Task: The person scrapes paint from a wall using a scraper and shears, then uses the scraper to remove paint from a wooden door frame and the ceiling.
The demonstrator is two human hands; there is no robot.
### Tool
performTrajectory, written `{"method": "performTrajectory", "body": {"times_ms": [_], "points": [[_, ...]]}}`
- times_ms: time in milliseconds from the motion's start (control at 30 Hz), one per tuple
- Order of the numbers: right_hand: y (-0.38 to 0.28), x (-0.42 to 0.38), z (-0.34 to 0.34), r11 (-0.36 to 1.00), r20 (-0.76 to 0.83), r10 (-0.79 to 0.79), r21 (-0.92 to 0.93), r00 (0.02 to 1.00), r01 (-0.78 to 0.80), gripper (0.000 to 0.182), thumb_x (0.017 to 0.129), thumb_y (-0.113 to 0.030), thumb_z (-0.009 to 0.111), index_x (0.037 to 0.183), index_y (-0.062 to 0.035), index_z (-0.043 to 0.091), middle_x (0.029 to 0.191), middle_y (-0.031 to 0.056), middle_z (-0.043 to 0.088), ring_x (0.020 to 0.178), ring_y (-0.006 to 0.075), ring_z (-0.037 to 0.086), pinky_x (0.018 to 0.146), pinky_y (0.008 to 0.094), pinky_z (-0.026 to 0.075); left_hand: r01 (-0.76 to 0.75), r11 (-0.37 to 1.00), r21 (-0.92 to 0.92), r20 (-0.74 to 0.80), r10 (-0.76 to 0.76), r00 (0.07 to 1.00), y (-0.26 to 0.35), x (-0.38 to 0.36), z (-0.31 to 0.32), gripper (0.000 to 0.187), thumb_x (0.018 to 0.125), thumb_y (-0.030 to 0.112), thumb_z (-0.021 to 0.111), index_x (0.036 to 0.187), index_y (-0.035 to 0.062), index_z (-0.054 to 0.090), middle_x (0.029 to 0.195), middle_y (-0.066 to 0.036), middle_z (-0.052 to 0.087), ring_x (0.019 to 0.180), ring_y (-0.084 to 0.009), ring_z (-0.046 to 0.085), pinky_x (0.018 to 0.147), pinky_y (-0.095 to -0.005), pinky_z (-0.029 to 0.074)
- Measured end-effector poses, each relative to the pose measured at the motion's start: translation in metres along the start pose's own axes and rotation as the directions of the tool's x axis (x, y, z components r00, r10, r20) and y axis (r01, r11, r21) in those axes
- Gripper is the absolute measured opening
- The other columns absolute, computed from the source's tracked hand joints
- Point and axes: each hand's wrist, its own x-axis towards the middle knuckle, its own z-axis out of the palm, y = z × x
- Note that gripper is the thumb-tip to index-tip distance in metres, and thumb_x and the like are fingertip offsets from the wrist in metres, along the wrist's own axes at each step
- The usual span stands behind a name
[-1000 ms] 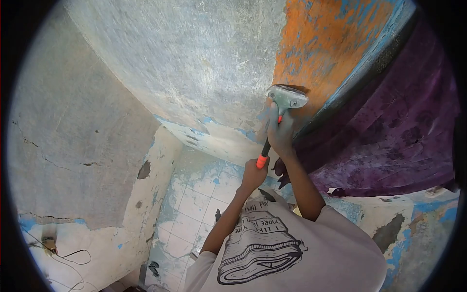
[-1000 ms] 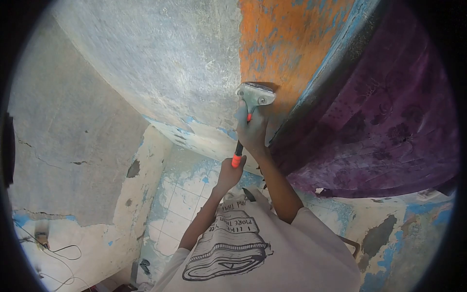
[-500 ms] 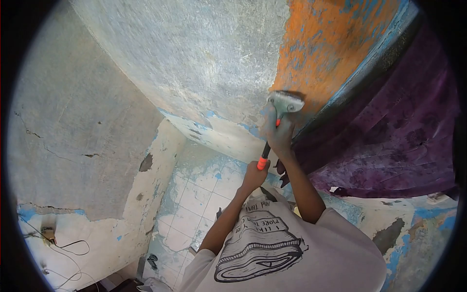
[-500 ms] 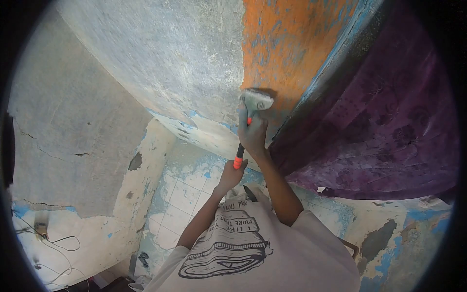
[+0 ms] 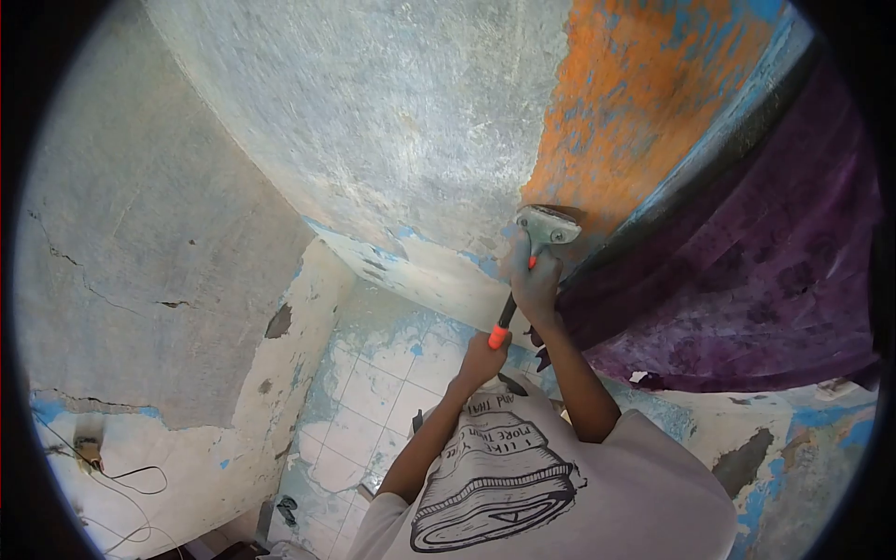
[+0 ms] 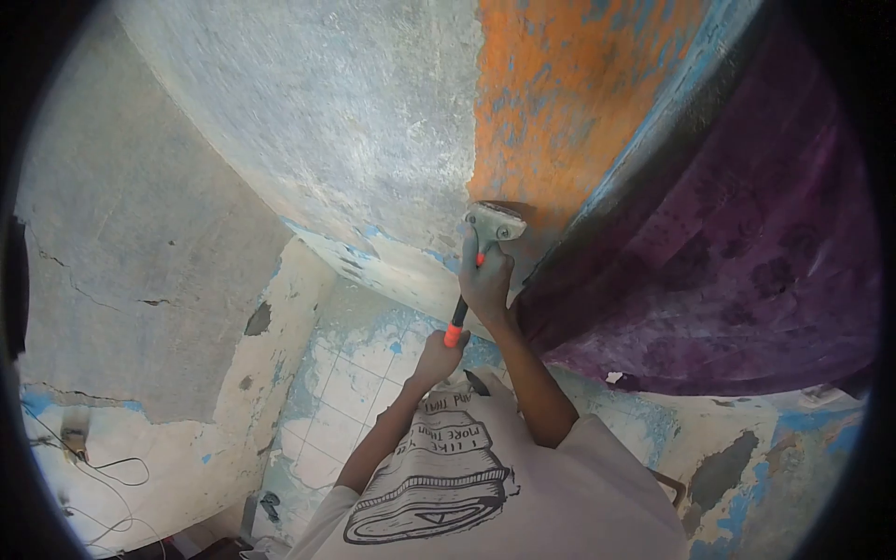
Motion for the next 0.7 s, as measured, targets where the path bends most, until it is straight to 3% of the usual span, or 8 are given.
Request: {"method": "performTrajectory", "body": {"times_ms": [67,133,233,367,467,600,667,700], "points": [[-0.024,0.006,-0.004,0.999,0.039,0.024,-0.043,0.999,-0.023,0.038,0.096,-0.018,0.063,0.068,0.0051,0.057,0.048,0.0153,0.048,0.04,0.0226,0.052,0.043,0.0392,0.034,0.075,0.997,-0.027,0.109,-0.072,0.991,0.007,-0.007,-0.002,0.045,0.094,0.032,0.064,0.071,-0.0062,0.06,0.056,-0.016,0.055,0.052,-0.0238,0.052,0.056,-0.0431,0.042],[-0.03,0.008,-0.005,0.999,0.028,0.024,-0.049,0.999,-0.023,0.039,0.097,-0.019,0.063,0.067,0.0055,0.058,0.048,0.0145,0.048,0.04,0.0217,0.053,0.042,0.0382,0.035,0.082,0.996,-0.036,0.112,-0.077,0.991,0.001,-0.005,0.001,0.046,0.094,0.032,0.063,0.069,-0.0062,0.059,0.055,-0.016,0.055,0.052,-0.0247,0.053,0.056,-0.0429,0.043],[-0.038,0.002,-0.007,0.995,0.022,0.088,-0.039,0.996,-0.087,0.042,0.099,-0.022,0.061,0.066,0.0052,0.059,0.046,0.0121,0.05,0.04,0.0199,0.055,0.041,0.0363,0.038,-0.044,0.998,0.042,0.005,0.043,0.999,-0.01,0.0,-0.003,0.047,0.096,0.033,0.062,0.071,-0.0074,0.06,0.056,-0.02,0.056,0.052,-0.0308,0.056,0.055,-0.0438,0.043],[-0.008,-0.011,-0.005,0.979,0.054,0.203,0.003,0.978,-0.203,0.045,0.099,-0.024,0.06,0.064,0.0036,0.058,0.044,0.0067,0.051,0.039,0.0176,0.056,0.039,0.0348,0.039,-0.058,0.997,0.06,-0.001,0.058,0.998,-0.027,0.008,0.001,0.047,0.096,0.032,0.062,0.072,-0.0081,0.061,0.057,-0.022,0.057,0.052,-0.0341,0.056,0.055,-0.0441,0.043],[-0.043,0.011,-0.01,0.999,0.006,0.043,-0.028,0.999,-0.043,0.047,0.1,-0.026,0.06,0.062,0.0021,0.057,0.044,0.0062,0.051,0.039,0.0161,0.055,0.039,0.0348,0.039,-0.071,0.997,0.026,-0.008,0.071,0.997,0.003,-0.001,-0.004,0.046,0.096,0.031,0.062,0.073,-0.0083,0.061,0.057,-0.022,0.057,0.052,-0.0329,0.057,0.055,-0.0443,0.044],[-0.053,0.017,-0.006,0.987,-0.034,0.124,0.105,0.992,-0.12,0.048,0.1,-0.027,0.06,0.061,0.0015,0.056,0.045,0.006,0.05,0.039,0.0151,0.055,0.038,0.0342,0.039,-0.123,0.992,0.01,-0.037,0.123,0.992,0.007,0.013,-0.011,0.044,0.094,0.03,0.064,0.073,-0.0085,0.062,0.058,-0.023,0.058,0.053,-0.0296,0.06,0.057,-0.0449,0.044],[-0.006,-0.009,-0.002,0.982,0.055,0.189,-0.026,0.98,-0.188,0.049,0.1,-0.028,0.06,0.062,0.0013,0.055,0.046,0.0054,0.049,0.04,0.0141,0.054,0.038,0.0335,0.038,-0.043,0.999,0.033,-0.031,0.044,0.999,-0.023,0.013,-0.004,0.034,0.091,0.022,0.063,0.074,-0.0075,0.061,0.067,-0.029,0.059,0.068,-0.0479,0.061,0.06,-0.0507,0.046],[0.009,-0.021,0.002,0.982,0.054,0.189,-0.025,0.981,-0.187,0.049,0.1,-0.028,0.06,0.062,0.0013,0.055,0.046,0.0054,0.049,0.04,0.0141,0.054,0.038,0.0335,0.038,-0.044,0.998,0.033,-0.031,0.045,0.998,-0.036,0.012,-0.004,0.034,0.091,0.022,0.063,0.074,-0.0075,0.061,0.067,-0.029,0.059,0.068,-0.0479,0.061,0.06,-0.0507,0.046]]}}
